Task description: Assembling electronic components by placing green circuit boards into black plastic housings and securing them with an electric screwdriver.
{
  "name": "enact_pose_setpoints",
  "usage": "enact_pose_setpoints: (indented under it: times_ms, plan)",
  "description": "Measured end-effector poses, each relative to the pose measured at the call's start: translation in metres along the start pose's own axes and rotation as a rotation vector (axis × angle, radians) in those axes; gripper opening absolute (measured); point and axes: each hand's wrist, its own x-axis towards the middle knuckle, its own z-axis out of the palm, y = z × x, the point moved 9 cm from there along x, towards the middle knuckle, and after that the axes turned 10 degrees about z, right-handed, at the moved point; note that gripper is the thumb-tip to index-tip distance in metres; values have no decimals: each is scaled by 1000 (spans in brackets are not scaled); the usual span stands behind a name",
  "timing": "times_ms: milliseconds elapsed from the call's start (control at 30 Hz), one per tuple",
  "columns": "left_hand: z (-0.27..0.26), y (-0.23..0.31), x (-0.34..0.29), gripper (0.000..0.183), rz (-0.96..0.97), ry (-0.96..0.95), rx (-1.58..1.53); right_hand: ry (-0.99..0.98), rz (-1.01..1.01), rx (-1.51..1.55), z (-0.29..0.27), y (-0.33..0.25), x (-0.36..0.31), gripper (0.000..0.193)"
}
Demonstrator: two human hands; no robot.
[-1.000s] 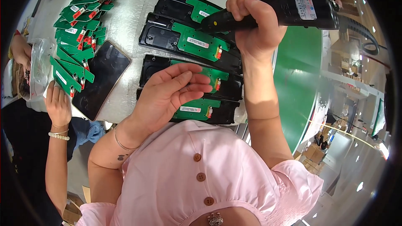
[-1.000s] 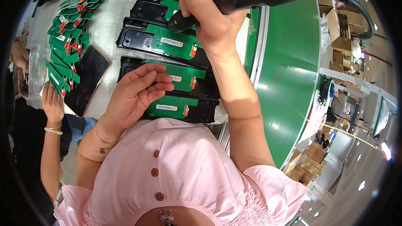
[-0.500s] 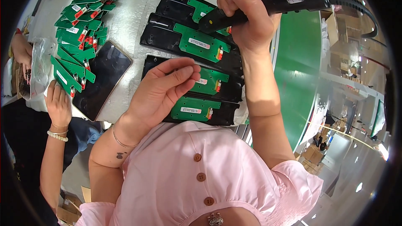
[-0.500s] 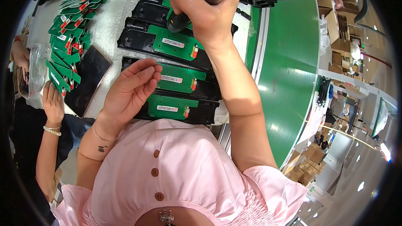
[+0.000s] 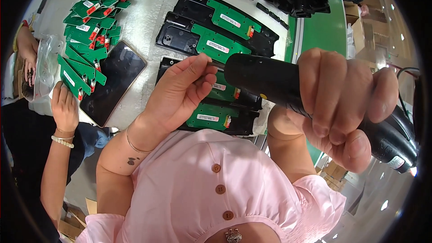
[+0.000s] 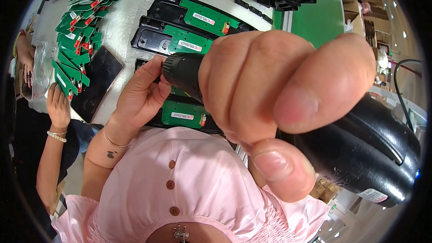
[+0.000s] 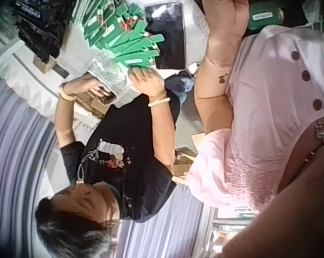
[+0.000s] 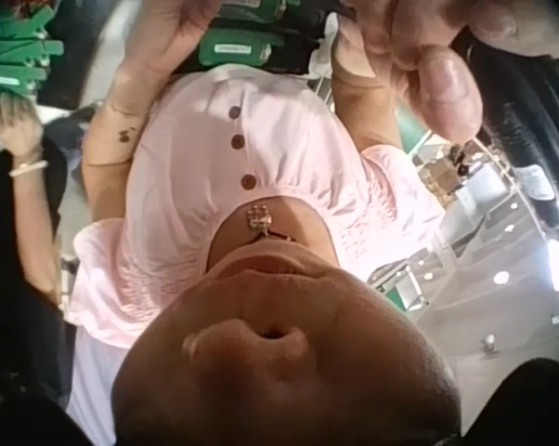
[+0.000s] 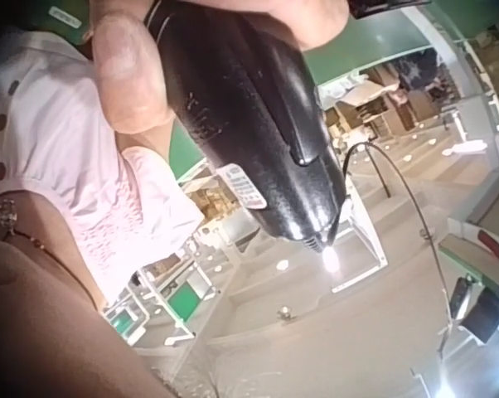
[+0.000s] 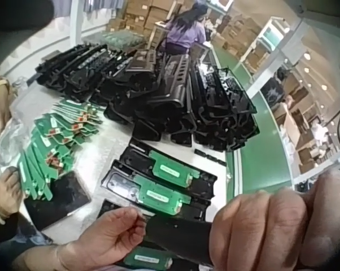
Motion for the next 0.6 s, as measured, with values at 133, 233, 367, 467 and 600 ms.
enact_pose_setpoints:
  times_ms: [133,233,367,467,600]
  plan:
    - [24,-3,-6,31,23,24,106,37,-167,96,-4,11,5,32]
    - [19,-9,-15,36,-64,78,158,163,-361,-367,-11,49,24,48]
    - [6,-11,-19,37,-120,93,175,417,85,134,-40,94,48,22]
    - [2,-12,-25,32,-129,20,219,400,100,122,-40,97,51,22]
    - [11,-6,-27,21,-123,-69,285,383,104,119,-38,100,54,22]
